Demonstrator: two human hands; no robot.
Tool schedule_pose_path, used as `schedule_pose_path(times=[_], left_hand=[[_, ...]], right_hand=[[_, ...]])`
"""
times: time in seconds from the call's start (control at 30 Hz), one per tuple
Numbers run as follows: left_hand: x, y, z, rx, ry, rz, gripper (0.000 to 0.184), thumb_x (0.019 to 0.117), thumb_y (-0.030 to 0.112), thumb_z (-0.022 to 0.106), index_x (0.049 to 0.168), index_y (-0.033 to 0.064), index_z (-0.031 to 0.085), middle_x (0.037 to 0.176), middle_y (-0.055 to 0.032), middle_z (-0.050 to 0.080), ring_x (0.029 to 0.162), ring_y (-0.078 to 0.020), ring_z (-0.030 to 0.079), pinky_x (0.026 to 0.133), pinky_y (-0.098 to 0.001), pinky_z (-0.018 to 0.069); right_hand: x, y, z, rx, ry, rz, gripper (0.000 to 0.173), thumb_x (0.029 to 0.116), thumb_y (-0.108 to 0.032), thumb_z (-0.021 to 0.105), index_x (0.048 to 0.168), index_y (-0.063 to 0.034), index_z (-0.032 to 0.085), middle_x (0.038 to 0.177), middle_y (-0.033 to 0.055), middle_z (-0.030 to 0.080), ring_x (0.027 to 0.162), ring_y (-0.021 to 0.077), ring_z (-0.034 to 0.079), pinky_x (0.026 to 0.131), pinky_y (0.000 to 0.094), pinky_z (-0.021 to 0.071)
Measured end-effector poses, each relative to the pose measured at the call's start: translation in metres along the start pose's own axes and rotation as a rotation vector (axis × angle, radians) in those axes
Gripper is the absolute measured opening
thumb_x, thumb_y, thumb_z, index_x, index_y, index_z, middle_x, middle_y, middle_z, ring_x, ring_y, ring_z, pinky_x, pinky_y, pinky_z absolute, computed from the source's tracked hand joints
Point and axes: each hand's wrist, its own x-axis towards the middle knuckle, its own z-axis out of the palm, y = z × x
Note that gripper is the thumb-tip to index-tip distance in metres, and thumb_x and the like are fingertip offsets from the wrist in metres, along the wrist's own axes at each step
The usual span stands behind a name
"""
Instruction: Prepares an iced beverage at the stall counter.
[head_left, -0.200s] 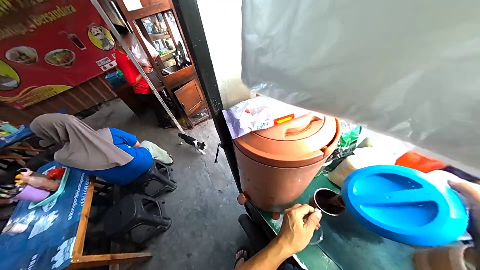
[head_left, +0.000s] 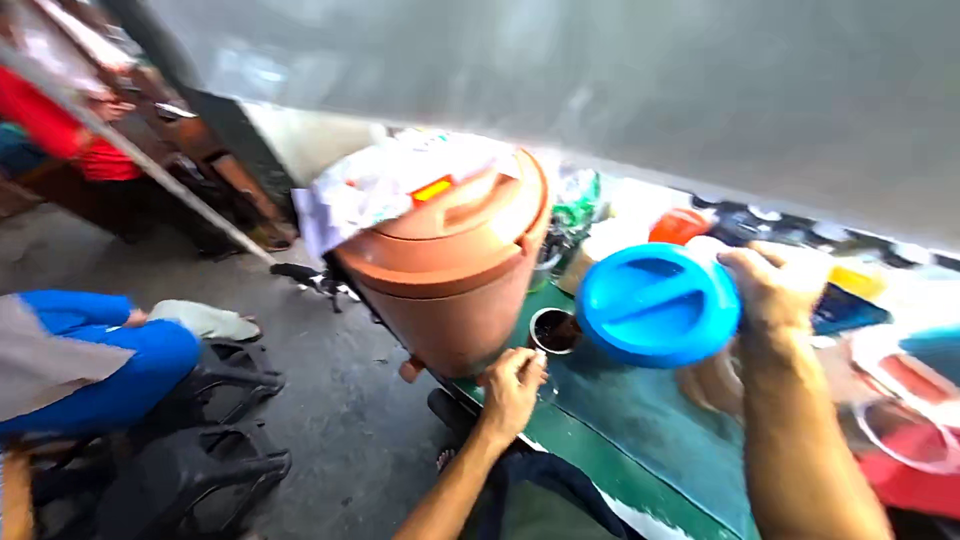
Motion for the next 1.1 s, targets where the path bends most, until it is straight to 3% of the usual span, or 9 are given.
schedule_pose_path(times=[0.07, 0.13, 0.2, 0.33, 0.47, 0.53, 0.7, 0.93, 1.1], left_hand=[[-0.02, -0.056, 0.033, -0.106, 0.014, -0.153, 0.024, 0.103, 0.013, 0.056, 0.101, -0.0056, 0.071, 0.092, -0.013, 0.071, 0.078, -0.0157, 0.073, 0.074, -0.0295, 0.0637], [-0.021, -0.056, 0.036, -0.105, -0.014, -0.273, 0.024, 0.1038, 0.017, 0.056, 0.103, -0.0012, 0.072, 0.094, -0.0084, 0.072, 0.08, -0.0128, 0.072, 0.077, -0.0298, 0.0636], [-0.019, -0.048, 0.033, -0.092, -0.016, -0.285, 0.024, 0.1035, 0.016, 0.056, 0.101, -0.0027, 0.072, 0.093, -0.0095, 0.071, 0.08, -0.0129, 0.072, 0.077, -0.0287, 0.0634], [0.001, 0.007, 0.021, -0.052, -0.088, -0.492, 0.025, 0.1041, 0.006, 0.053, 0.103, -0.0102, 0.071, 0.098, -0.0167, 0.073, 0.091, -0.0153, 0.071, 0.089, -0.0268, 0.055], [-0.006, -0.009, 0.023, -0.054, -0.076, -0.407, 0.025, 0.1039, 0.009, 0.054, 0.103, -0.0089, 0.071, 0.097, -0.016, 0.072, 0.088, -0.0159, 0.071, 0.085, -0.0278, 0.0573], [-0.019, -0.041, 0.03, -0.065, -0.031, -0.27, 0.026, 0.1038, 0.016, 0.055, 0.099, -0.0034, 0.072, 0.092, -0.0103, 0.071, 0.079, -0.0126, 0.072, 0.076, -0.0271, 0.0619], [-0.023, -0.052, 0.033, -0.095, -0.016, -0.28, 0.026, 0.1043, 0.019, 0.055, 0.1, -0.0016, 0.072, 0.092, -0.0085, 0.071, 0.079, -0.0117, 0.072, 0.076, -0.027, 0.0626], [-0.023, -0.052, 0.033, -0.095, -0.017, -0.286, 0.026, 0.104, 0.018, 0.055, 0.1, -0.0018, 0.072, 0.091, -0.0086, 0.071, 0.079, -0.0119, 0.072, 0.076, -0.0265, 0.0622], [-0.023, -0.051, 0.033, -0.112, -0.005, -0.303, 0.025, 0.1033, 0.017, 0.057, 0.101, -0.0026, 0.072, 0.091, -0.0091, 0.071, 0.079, -0.0116, 0.072, 0.076, -0.0266, 0.0625]], right_hand=[[0.01, 0.087, -0.016, 0.109, 0.067, -0.048, 0.032, 0.0889, -0.027, 0.069, 0.061, -0.0242, 0.053, 0.054, -0.015, 0.05, 0.047, -0.0023, 0.045, 0.046, 0.0231, 0.0405], [0.015, 0.114, -0.02, 0.102, 0.086, -0.058, 0.036, 0.0925, -0.039, 0.07, 0.063, -0.0217, 0.057, 0.054, -0.0096, 0.053, 0.045, 0.0028, 0.048, 0.044, 0.0277, 0.0416], [0.014, 0.096, -0.019, 0.079, 0.065, -0.028, 0.038, 0.0932, -0.037, 0.066, 0.061, -0.0216, 0.053, 0.052, -0.0106, 0.049, 0.043, 0.0014, 0.044, 0.043, 0.0254, 0.0377], [0.009, 0.057, -0.014, 0.067, 0.093, -0.011, 0.04, 0.0871, -0.02, 0.065, 0.056, -0.0233, 0.04, 0.048, -0.0155, 0.038, 0.041, -0.0041, 0.034, 0.044, 0.0193, 0.0314], [0.004, 0.01, -0.008, 0.073, 0.154, 0.142, 0.048, 0.0862, -0.008, 0.065, 0.056, -0.0205, 0.029, 0.046, -0.0079, 0.034, 0.041, 0.0026, 0.033, 0.046, 0.0232, 0.0328], [0.004, 0.013, -0.008, 0.057, 0.15, 0.107, 0.045, 0.0852, -0.012, 0.065, 0.056, -0.0203, 0.031, 0.047, -0.0073, 0.035, 0.041, 0.0035, 0.032, 0.046, 0.0248, 0.0324], [0.013, 0.073, -0.012, 0.056, 0.078, -0.005, 0.044, 0.0828, -0.022, 0.069, 0.053, -0.0248, 0.037, 0.046, -0.013, 0.036, 0.04, 0.0004, 0.03, 0.043, 0.0233, 0.0269], [0.01, 0.072, -0.01, 0.057, 0.115, 0.058, 0.036, 0.0793, -0.013, 0.07, 0.058, -0.0252, 0.043, 0.05, -0.0149, 0.043, 0.043, -0.0013, 0.038, 0.045, 0.0225, 0.0355], [0.011, 0.073, -0.009, 0.102, 0.086, 0.031, 0.044, 0.0837, -0.015, 0.066, 0.052, -0.0246, 0.038, 0.045, -0.0132, 0.036, 0.04, 0.0001, 0.031, 0.043, 0.0221, 0.0277]])
